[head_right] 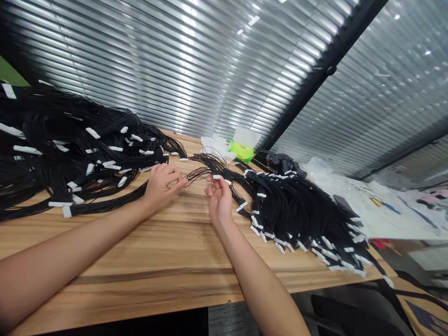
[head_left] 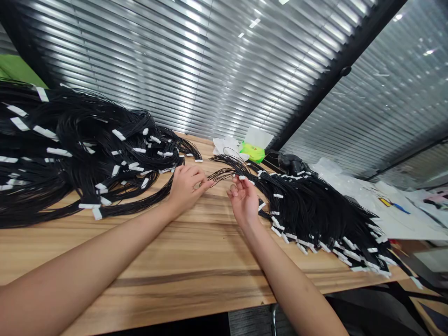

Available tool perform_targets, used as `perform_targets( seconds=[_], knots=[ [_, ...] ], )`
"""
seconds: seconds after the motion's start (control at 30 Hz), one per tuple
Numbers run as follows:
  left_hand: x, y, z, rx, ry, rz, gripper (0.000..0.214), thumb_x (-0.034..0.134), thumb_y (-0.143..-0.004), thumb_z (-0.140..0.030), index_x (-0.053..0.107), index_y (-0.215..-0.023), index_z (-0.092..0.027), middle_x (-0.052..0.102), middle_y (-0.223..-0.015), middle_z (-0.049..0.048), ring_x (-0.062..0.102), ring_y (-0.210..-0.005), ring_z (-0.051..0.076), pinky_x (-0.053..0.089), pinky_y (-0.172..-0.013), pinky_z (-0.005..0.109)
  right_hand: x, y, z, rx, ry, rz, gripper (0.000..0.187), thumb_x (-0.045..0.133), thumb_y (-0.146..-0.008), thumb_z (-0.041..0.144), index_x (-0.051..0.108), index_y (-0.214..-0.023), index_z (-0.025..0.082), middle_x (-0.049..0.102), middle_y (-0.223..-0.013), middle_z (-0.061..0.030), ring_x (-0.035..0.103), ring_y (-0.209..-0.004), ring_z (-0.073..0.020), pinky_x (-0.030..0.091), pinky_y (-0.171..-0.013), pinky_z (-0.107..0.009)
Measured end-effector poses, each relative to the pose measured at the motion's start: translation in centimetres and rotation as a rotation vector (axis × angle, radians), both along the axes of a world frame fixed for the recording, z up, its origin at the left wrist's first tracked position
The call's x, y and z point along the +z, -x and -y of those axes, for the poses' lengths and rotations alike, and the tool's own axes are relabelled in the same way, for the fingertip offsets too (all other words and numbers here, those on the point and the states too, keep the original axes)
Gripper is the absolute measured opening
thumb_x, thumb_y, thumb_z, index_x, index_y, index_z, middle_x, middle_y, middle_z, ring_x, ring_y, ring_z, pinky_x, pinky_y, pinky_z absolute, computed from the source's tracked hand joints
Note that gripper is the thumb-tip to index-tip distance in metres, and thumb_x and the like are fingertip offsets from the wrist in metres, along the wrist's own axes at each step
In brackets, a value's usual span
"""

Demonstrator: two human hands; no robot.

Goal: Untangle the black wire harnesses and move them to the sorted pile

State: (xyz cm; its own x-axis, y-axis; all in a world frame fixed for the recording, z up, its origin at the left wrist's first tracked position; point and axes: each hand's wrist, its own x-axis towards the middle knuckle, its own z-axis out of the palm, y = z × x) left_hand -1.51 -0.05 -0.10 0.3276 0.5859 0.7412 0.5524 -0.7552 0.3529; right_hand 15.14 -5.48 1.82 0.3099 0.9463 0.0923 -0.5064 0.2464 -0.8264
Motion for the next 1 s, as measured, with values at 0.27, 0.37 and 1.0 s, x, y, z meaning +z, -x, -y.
perform_targets(
  seconds=[0.27, 0.37, 1.0],
  knots=[
    [0.1, -0.2, 0.2, -0.113, 0.011, -0.063, 0.028, 0.05, -0.09, -0.038, 0.066, -0.075, -0.022, 0.065, -0.08, 0.0024, 0.056, -0.082, 0.018, 0.031, -0.082, 0.038, 0.5, -0.2, 0.0, -0.042, -0.015, -0.052, 0.013, 0.058, -0.078, 0.035, 0.064, -0.08, 0.024, 0.066, -0.089, -0.0006, 0.035, -0.048, -0.008, 0.04, -0.054, -0.026],
    [0.3, -0.1, 0.6, -0.2, -0.048, -0.069, 0.022, 0.057, -0.086, -0.04, 0.065, -0.076, -0.022, 0.067, -0.083, 0.0023, 0.058, -0.085, 0.019, 0.032, -0.084, 0.037, 0.6, -0.4, 0.0, -0.057, -0.028, -0.075, 0.013, 0.058, -0.08, 0.035, 0.064, -0.082, 0.024, 0.066, -0.091, -0.0007, 0.035, -0.049, -0.0077, 0.04, -0.054, -0.024],
    [-0.3, -0.4, -0.6, -0.203, 0.47, 0.005, 0.037, 0.043, -0.092, -0.045, 0.07, -0.094, -0.02, 0.073, -0.094, 0.0046, 0.063, -0.089, 0.021, 0.041, -0.085, 0.032, 1.4, 1.5, 2.0, 0.136, -0.068, -0.149, 0.015, 0.055, -0.086, 0.03, 0.067, -0.082, 0.022, 0.062, -0.086, 0.0015, 0.033, -0.049, -0.0064, 0.042, -0.057, -0.023]
  ],
)
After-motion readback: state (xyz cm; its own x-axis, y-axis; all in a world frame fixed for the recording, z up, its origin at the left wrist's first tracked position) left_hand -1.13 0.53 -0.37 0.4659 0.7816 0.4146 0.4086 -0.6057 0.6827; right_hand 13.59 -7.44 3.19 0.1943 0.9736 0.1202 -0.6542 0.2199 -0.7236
